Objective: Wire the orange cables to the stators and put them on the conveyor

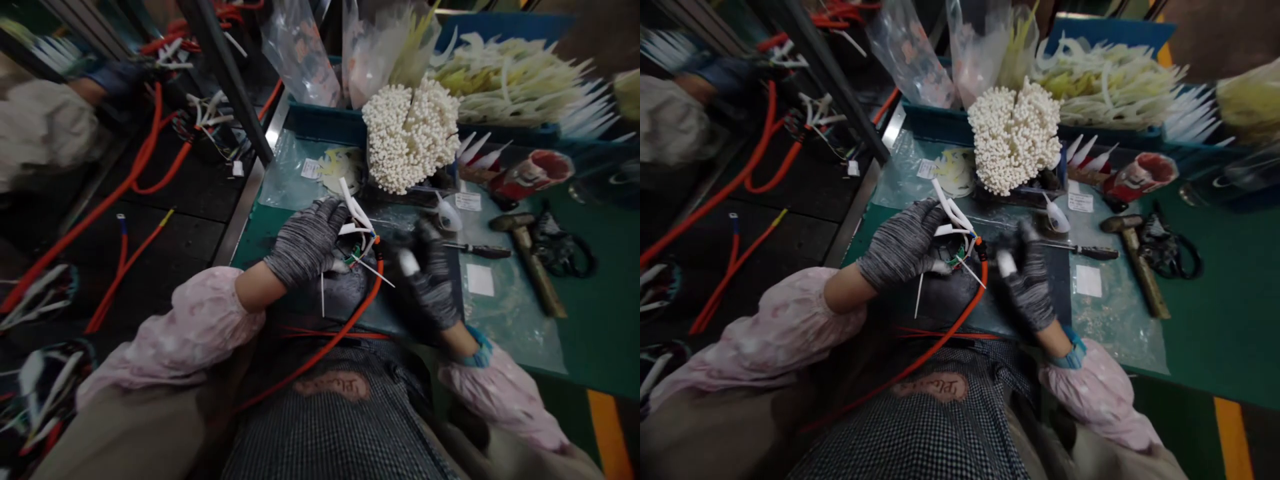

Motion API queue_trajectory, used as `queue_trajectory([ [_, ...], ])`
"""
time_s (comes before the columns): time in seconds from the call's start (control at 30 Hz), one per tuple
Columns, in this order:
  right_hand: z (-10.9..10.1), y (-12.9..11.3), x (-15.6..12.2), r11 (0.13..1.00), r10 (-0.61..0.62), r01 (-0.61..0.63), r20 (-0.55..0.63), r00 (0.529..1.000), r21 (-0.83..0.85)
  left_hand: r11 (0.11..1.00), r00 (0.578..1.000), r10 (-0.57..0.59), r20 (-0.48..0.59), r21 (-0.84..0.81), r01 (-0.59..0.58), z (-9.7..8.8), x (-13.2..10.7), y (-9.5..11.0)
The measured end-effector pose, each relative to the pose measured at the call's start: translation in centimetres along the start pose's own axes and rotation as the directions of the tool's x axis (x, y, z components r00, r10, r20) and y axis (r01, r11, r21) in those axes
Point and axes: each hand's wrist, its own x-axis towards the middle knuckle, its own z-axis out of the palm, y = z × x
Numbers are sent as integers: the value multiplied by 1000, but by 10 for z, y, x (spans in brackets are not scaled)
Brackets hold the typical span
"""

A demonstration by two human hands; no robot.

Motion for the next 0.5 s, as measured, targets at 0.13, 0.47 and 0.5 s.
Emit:
queue_trajectory([
  [0.13, 22, -34, -48, 847, 270, -367, 284, 920, 384, 1000, 997, 8, -80, -27, -11, 10, -7, 0],
  [0.47, 40, -61, -100, 741, 110, -617, 859, 500, 265, 978, 946, -201, -253, -99, 182, 16, -35, -54],
  [0.5, 44, -64, -99, 755, 90, -602, 868, 489, 261, 977, 942, -206, -264, -103, 185, 14, -42, -59],
])
